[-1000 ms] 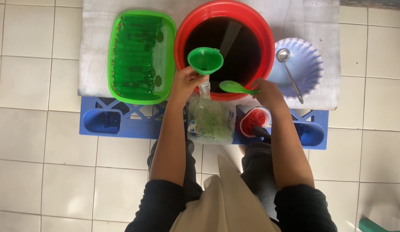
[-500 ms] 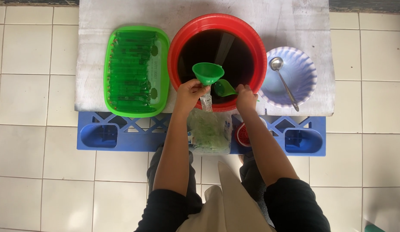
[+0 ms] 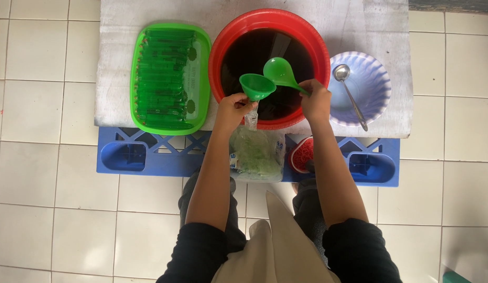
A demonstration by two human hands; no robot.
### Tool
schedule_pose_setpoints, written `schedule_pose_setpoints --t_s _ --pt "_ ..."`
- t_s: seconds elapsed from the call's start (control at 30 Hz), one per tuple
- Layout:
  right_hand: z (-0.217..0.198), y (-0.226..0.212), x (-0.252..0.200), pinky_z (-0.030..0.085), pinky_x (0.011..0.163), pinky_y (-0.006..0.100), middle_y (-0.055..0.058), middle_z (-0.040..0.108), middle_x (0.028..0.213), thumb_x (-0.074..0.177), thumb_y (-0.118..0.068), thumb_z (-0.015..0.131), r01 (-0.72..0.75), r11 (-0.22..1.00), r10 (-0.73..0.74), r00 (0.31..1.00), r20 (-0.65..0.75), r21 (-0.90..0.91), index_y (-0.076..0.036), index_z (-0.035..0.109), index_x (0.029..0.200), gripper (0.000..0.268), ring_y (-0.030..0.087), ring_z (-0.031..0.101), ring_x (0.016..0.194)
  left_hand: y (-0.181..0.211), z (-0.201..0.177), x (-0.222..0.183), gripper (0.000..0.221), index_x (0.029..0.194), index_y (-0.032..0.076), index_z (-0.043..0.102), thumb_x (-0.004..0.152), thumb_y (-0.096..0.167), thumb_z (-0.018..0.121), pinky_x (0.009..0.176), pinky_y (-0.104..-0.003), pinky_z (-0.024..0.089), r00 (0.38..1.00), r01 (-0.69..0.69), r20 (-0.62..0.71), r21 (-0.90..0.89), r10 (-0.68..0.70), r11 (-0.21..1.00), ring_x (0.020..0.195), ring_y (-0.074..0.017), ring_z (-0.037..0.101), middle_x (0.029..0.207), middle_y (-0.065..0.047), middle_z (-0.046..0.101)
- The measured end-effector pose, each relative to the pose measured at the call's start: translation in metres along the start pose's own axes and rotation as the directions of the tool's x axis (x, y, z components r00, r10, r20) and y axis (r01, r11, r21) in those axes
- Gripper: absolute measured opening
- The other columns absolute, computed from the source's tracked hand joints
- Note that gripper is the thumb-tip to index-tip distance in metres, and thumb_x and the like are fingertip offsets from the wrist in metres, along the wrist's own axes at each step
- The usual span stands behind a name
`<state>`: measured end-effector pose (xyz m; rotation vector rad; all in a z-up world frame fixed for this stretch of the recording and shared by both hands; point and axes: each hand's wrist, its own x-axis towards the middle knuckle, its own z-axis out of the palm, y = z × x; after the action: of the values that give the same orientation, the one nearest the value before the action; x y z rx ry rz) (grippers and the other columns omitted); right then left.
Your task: The person fills small plastic bags with a dark liquid using a funnel and a ladle, then secures the top of each bag by hand with a red rubber band.
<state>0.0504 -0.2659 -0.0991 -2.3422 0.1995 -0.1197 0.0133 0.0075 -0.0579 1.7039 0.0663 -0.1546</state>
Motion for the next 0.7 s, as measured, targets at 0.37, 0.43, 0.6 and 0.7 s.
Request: schedule_pose_setpoints --t_s 0.37,0.43,0.6,0.7 --pt "-0.064 -0.074 -0.048 0.056 0.087 0.039 0.008 0.077 0.094 0.084 0.014 0.07 0.232 0.965 -0.227 0.973 -0.049 0.125 -0.011 0.077 0.1 0.031 0.031 0.075 0.092 -0.007 0.003 -0.002 0.049 0.114 -0.002 0.074 0.081 0.03 0.091 0.079 -0.042 0.06 0.995 0.094 0.02 0.171 -0.099 0.981 0.092 -0.0331 0.074 0.109 -0.024 0.072" --pt "-0.067 -0.085 -0.05 0.057 0.087 0.039 0.008 0.076 0.093 0.083 0.018 0.069 0.28 0.951 -0.274 0.96 -0.062 0.13 -0.01 0.077 0.097 0.032 0.031 0.075 0.09 -0.004 0.003 -0.002 0.048 0.113 -0.004 0.073 0.081 0.028 0.091 0.079 -0.042 0.06 0.996 0.072 0.038 0.171 -0.079 0.983 0.092 -0.0343 0.074 0.108 -0.024 0.072" --pt "-0.068 -0.099 -0.052 0.056 0.086 0.04 0.007 0.075 0.095 0.077 0.022 0.066 0.469 0.862 -0.458 0.883 -0.104 0.19 -0.009 0.077 0.094 0.037 0.031 0.075 0.092 -0.024 0.003 0.003 0.03 0.105 0.006 0.077 0.083 0.021 0.09 0.075 -0.039 0.058 0.999 -0.009 0.034 0.077 0.006 0.997 0.083 -0.025 0.073 0.091 -0.015 0.074" --pt "-0.057 -0.083 -0.043 0.05 0.091 0.038 0.0 0.074 0.099 0.074 0.018 0.07 0.466 0.879 -0.441 0.875 -0.198 0.099 -0.015 0.075 0.095 0.04 0.025 0.073 0.096 -0.017 0.0 0.002 0.033 0.11 0.005 0.076 0.084 0.019 0.09 0.078 -0.04 0.059 0.999 0.007 0.052 0.043 -0.009 0.999 0.083 -0.0236 0.074 0.099 -0.017 0.075"
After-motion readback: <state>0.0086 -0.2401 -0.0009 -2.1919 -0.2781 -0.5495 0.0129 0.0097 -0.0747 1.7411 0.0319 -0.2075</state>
